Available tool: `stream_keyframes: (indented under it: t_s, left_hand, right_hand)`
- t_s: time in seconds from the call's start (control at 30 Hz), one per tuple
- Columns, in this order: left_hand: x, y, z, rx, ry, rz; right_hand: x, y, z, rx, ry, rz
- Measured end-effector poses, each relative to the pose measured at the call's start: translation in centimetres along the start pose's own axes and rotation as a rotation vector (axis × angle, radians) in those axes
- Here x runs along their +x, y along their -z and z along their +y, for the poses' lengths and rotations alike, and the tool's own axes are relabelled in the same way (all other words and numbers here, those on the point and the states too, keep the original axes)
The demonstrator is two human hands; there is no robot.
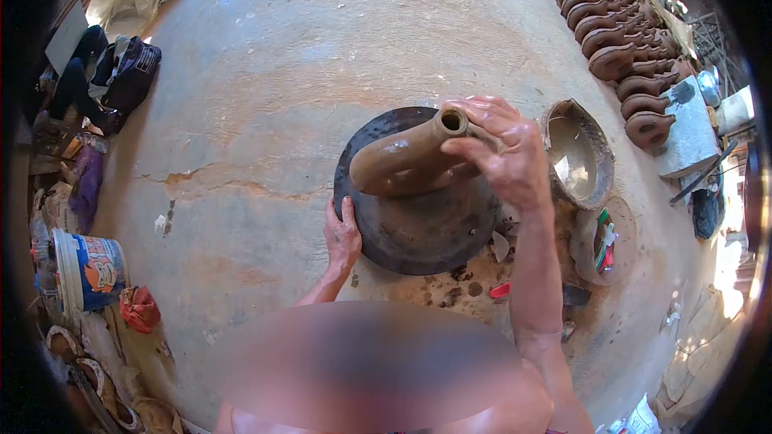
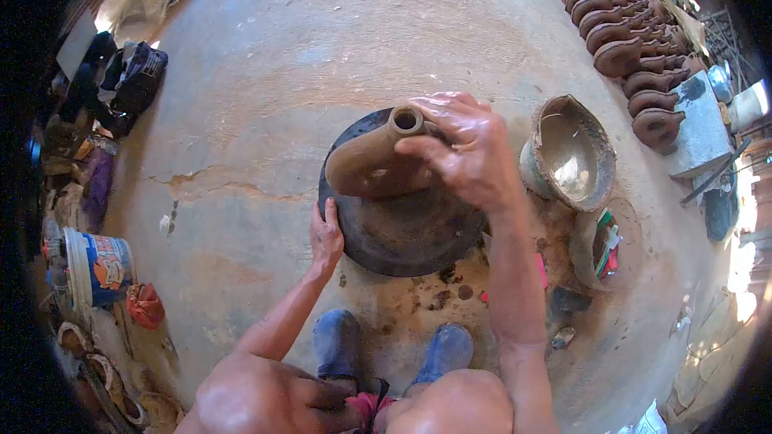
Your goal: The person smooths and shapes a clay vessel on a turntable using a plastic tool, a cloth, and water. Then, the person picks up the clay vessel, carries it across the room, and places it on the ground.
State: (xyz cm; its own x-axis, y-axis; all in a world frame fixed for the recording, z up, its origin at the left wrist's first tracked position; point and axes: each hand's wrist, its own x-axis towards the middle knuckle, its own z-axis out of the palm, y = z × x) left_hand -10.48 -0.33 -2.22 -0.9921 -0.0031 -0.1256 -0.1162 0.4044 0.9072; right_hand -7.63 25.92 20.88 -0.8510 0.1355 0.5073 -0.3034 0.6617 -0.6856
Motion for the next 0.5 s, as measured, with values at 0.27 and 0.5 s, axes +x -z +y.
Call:
stream_keyframes:
  t_s: [0.27, 0.5]
  left_hand:
    - [1.2, 0.3, -0.1, -0.041, -0.024, -0.059]
    - [0.2, -0.3, -0.9, -0.044, -0.094, 0.009]
  right_hand:
    - [-1.7, -0.8, -0.4, -0.121, 0.005, 0.351]
    - [-1.6, -6.4, -2.8, -0.280, -0.185, 0.447]
